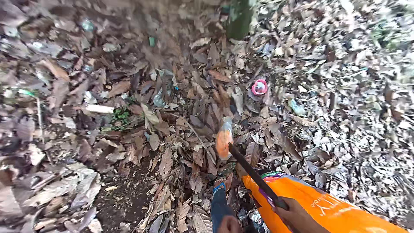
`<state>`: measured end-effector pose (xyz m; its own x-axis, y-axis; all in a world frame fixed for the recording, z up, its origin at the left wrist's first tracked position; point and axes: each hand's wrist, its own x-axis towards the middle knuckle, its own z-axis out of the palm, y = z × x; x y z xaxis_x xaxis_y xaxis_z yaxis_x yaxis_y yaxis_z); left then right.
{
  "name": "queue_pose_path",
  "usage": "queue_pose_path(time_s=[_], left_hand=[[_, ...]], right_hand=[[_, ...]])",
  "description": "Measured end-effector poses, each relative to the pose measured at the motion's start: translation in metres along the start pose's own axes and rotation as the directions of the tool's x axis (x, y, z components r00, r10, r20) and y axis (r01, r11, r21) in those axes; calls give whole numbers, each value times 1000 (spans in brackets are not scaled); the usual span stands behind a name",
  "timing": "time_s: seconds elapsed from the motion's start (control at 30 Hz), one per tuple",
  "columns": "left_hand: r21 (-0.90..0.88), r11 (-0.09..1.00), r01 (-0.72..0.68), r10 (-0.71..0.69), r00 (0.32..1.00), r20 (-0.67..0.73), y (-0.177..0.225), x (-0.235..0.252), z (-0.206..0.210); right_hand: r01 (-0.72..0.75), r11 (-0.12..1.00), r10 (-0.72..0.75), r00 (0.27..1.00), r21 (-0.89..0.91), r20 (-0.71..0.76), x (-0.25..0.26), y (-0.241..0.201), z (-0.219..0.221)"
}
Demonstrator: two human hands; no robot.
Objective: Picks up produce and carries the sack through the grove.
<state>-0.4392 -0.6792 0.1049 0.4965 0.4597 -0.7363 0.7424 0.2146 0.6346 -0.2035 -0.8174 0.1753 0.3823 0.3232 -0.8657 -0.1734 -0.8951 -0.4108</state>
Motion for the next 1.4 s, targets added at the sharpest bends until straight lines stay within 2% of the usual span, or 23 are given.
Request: queue_pose_path(time_s=[0.1,0.17,0.23,0.3,0.4,0.47,0.53,0.63,0.7,0.77,0.87,0.97,1.03,1.1,1.13,1.17,1.2,1.23,1.27,1.33,1.37,1.4], left_hand=[[-254,948,-192,146,971,-187,30,23,-26],[-341,910,-235,198,970,-138,71,26,-45],[-458,843,-281,303,953,-27,105,16,-44],[-632,715,-298,392,920,10,133,-9,-18],[-802,519,-296,450,892,-38,163,-47,33],[-868,416,-271,446,893,-65,179,-73,67],[-903,355,-240,455,889,-57,187,-110,108],[-877,445,-179,461,886,53,180,-162,173],[-767,624,-147,416,893,168,166,-194,205],[-572,809,-133,362,880,308,154,-222,229],[-318,944,-89,242,841,484,137,-228,261],[-151,989,2,80,843,532,126,-203,290],[-18,1000,-4,13,873,487,116,-179,304],[226,973,-43,-45,929,368,103,-154,314],[413,902,-123,-17,948,318,94,-144,317],[608,755,-248,40,942,334,83,-137,317],[758,529,-382,67,909,412,73,-134,315],[810,292,-509,18,849,527,64,-137,311],[780,112,-616,-105,773,625,52,-139,308],[621,-122,-774,-378,615,692,21,-136,298],[555,-206,-806,-446,582,680,7,-132,293],[517,-245,-820,-464,568,680,-4,-121,290]], right_hand=[[116,993,-113,991,-34,76,-106,20,-51],[180,981,-173,980,-73,93,-169,45,-77],[214,974,-206,974,-81,98,-218,78,-89],[237,969,-230,969,-73,86,-253,110,-82],[277,961,-277,961,-12,14,-282,153,-51],[358,931,-350,930,64,-108,-293,178,-26],[475,863,-418,863,175,-282,-301,193,-1],[650,710,-410,695,272,-591,-311,205,13],[702,674,-341,572,230,-746,-327,227,7],[665,725,-224,473,179,-852,-346,264,-2],[515,845,-52,344,142,-937,-370,335,-11],[397,888,116,294,232,-949,-390,392,0],[379,865,227,290,329,-930,-397,416,14],[410,799,347,285,441,-894,-400,426,29],[438,752,400,288,491,-870,-400,428,37],[467,707,443,294,532,-847,-398,430,44],[499,662,477,295,559,-828,-395,431,51],[525,628,501,292,575,-815,-392,431,55],[547,603,516,287,581,-807,-388,431,58],[582,558,540,287,591,-792,-383,427,61],[597,533,555,289,600,-780,-380,425,60],[614,509,562,294,603,-773,-378,423,58]])
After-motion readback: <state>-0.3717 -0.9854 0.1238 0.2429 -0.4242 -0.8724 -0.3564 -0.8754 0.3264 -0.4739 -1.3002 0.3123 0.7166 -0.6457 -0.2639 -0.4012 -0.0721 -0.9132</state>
